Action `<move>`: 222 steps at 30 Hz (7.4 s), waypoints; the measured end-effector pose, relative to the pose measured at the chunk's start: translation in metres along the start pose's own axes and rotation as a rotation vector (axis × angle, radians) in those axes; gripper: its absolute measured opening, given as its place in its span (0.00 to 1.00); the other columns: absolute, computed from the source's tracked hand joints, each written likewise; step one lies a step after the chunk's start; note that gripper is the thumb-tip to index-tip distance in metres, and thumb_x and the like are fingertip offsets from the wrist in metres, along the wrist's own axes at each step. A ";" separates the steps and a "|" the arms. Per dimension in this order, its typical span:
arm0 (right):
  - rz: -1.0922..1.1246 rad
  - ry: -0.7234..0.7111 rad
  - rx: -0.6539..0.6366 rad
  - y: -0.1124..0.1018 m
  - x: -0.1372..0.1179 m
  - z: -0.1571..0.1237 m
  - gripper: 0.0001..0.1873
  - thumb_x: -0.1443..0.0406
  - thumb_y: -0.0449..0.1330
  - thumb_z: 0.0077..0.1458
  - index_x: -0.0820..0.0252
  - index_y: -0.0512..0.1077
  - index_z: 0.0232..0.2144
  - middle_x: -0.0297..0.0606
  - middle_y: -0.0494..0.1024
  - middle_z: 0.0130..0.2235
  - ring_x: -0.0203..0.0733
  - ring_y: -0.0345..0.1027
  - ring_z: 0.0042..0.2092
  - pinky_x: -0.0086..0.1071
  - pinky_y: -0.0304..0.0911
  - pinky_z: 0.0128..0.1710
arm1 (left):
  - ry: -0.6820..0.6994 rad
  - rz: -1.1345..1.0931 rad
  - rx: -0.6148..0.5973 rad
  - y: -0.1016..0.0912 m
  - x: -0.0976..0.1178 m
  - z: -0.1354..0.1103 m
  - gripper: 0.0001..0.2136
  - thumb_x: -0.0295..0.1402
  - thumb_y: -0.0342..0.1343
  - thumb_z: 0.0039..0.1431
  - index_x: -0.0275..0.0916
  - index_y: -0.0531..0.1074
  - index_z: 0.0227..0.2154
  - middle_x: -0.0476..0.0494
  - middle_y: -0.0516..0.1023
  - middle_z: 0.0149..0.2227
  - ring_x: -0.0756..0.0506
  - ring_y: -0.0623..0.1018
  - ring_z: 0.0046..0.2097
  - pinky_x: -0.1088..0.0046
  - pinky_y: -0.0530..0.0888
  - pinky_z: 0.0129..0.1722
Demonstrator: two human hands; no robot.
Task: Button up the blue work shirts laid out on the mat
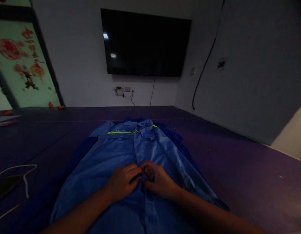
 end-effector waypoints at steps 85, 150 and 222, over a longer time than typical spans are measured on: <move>-0.059 0.003 -0.026 -0.001 0.003 0.003 0.20 0.79 0.50 0.35 0.60 0.65 0.33 0.28 0.67 0.26 0.29 0.59 0.25 0.22 0.54 0.24 | -0.030 0.044 0.040 0.000 -0.001 -0.001 0.08 0.27 0.48 0.55 0.38 0.71 0.35 0.46 0.75 0.33 0.50 0.73 0.34 0.78 0.69 0.32; -0.121 -0.016 -0.033 -0.001 0.002 0.001 0.20 0.78 0.52 0.35 0.61 0.66 0.35 0.26 0.64 0.23 0.27 0.57 0.23 0.20 0.50 0.20 | -0.054 0.074 -0.021 0.001 -0.001 0.000 0.08 0.28 0.46 0.57 0.38 0.71 0.34 0.47 0.74 0.31 0.50 0.73 0.33 0.78 0.68 0.32; -0.266 -0.018 -0.088 0.003 -0.004 0.000 0.19 0.77 0.50 0.36 0.61 0.68 0.34 0.25 0.61 0.21 0.27 0.52 0.21 0.21 0.46 0.19 | -0.145 0.127 -0.014 0.003 -0.007 0.002 0.11 0.31 0.44 0.58 0.38 0.70 0.26 0.48 0.74 0.27 0.50 0.73 0.30 0.76 0.64 0.28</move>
Point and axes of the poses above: each hand's wrist, its own z-axis towards the middle knuckle, its own y-axis out of the palm, x = y × z, the point moved 5 cm from there along z, towards the middle knuckle
